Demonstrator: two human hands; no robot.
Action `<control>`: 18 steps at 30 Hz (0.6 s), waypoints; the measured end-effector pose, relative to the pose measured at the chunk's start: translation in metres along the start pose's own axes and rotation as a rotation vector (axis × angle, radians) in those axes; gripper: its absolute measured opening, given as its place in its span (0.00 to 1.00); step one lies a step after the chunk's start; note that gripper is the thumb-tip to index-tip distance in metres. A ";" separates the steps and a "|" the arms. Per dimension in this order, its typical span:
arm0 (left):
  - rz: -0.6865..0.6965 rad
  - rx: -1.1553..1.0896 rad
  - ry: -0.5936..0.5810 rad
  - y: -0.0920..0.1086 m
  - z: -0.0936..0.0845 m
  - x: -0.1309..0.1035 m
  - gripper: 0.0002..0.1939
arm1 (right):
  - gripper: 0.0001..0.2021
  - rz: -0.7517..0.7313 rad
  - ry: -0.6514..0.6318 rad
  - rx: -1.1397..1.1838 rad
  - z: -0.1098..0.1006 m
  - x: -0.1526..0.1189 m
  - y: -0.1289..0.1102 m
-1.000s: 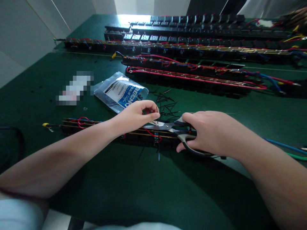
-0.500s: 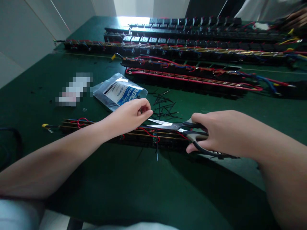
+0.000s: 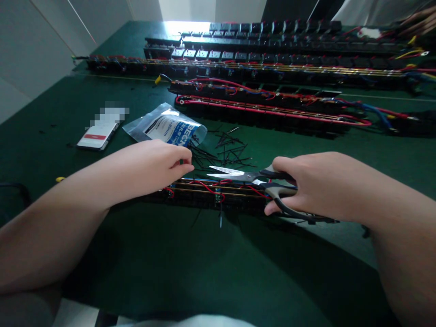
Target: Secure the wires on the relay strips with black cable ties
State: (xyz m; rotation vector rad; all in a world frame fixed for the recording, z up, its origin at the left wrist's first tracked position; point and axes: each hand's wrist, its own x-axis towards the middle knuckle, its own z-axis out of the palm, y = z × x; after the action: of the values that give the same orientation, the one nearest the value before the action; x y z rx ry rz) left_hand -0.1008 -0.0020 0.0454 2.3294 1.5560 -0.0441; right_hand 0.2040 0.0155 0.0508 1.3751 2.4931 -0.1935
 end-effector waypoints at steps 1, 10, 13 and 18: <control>0.008 0.012 0.009 0.003 0.001 -0.001 0.14 | 0.24 0.005 -0.015 -0.002 -0.001 0.000 -0.001; -0.024 0.161 0.135 0.017 0.001 -0.001 0.14 | 0.26 -0.005 -0.011 0.007 0.002 0.001 0.000; -0.028 0.111 0.129 0.011 0.003 0.001 0.14 | 0.25 -0.010 -0.012 0.001 0.004 0.001 0.000; -0.001 0.010 0.061 0.006 0.007 0.005 0.12 | 0.25 -0.035 0.006 -0.009 0.004 0.001 -0.001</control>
State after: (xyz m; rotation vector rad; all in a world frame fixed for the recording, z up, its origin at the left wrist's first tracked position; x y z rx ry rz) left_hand -0.0923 -0.0011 0.0394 2.3590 1.5888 0.0195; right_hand 0.2037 0.0147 0.0469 1.3309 2.5213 -0.1862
